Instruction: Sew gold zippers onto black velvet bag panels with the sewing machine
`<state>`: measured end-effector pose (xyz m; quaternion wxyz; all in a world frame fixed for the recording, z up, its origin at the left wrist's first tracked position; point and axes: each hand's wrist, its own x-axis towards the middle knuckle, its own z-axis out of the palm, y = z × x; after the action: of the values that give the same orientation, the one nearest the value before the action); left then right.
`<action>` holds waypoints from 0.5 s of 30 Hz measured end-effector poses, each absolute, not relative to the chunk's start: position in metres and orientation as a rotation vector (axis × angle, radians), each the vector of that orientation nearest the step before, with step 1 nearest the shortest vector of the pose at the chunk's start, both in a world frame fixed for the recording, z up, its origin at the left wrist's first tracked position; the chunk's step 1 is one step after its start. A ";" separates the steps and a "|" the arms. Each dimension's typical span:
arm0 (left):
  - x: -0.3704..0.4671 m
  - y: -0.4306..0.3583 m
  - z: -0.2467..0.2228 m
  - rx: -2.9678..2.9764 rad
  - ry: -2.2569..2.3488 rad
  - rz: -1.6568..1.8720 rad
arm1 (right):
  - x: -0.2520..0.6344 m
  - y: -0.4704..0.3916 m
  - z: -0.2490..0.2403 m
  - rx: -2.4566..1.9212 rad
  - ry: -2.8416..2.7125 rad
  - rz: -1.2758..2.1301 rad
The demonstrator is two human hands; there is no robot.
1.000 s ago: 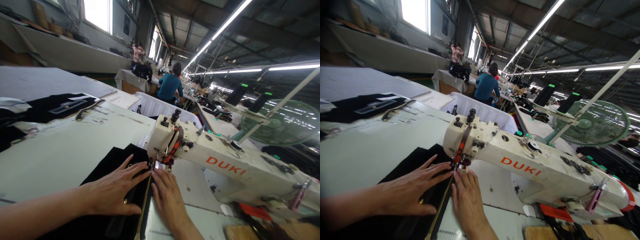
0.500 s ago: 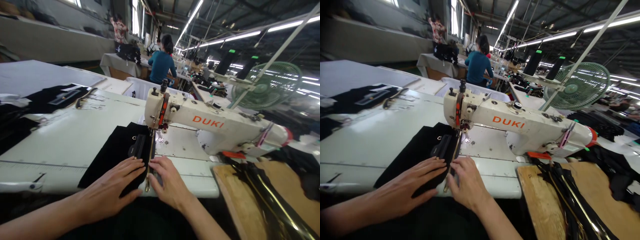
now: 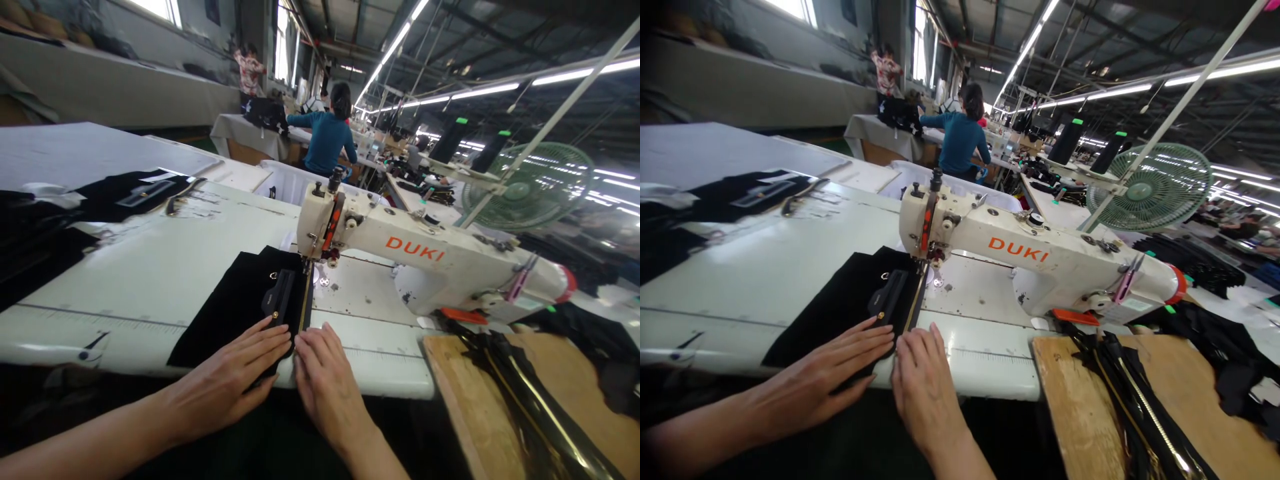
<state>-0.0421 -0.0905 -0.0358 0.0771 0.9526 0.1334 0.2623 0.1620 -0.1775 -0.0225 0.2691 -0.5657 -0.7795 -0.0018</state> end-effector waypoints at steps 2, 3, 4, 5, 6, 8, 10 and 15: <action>-0.042 -0.090 -0.036 2.868 0.375 0.777 | 0.163 -0.177 -0.025 -1.519 -2.096 -0.032; -0.043 -0.090 -0.036 2.866 0.382 0.771 | 0.163 -0.176 -0.026 -1.512 -2.093 -0.040; -0.044 -0.089 -0.035 2.859 0.404 0.766 | 0.163 -0.175 -0.028 -1.505 -2.089 -0.044; -0.045 -0.089 -0.035 2.846 0.437 0.764 | 0.164 -0.175 -0.029 -1.495 -2.081 -0.060; -0.047 -0.088 -0.035 2.831 0.467 0.760 | 0.164 -0.173 -0.031 -1.473 -2.075 -0.090; -0.051 -0.087 -0.039 2.798 0.496 0.754 | 0.166 -0.169 -0.035 -1.400 -2.064 -0.184; -0.055 -0.086 -0.045 2.750 0.510 0.788 | 0.166 -0.161 -0.042 -1.313 -2.048 -0.272; -0.057 -0.078 -0.064 2.671 0.589 0.837 | 0.159 -0.139 -0.067 -1.306 -1.793 -0.323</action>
<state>-0.0567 -0.0781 -0.0640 0.1403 0.9245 0.2038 0.2898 0.1593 -0.1390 -0.0669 0.4349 -0.5246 -0.7203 -0.1299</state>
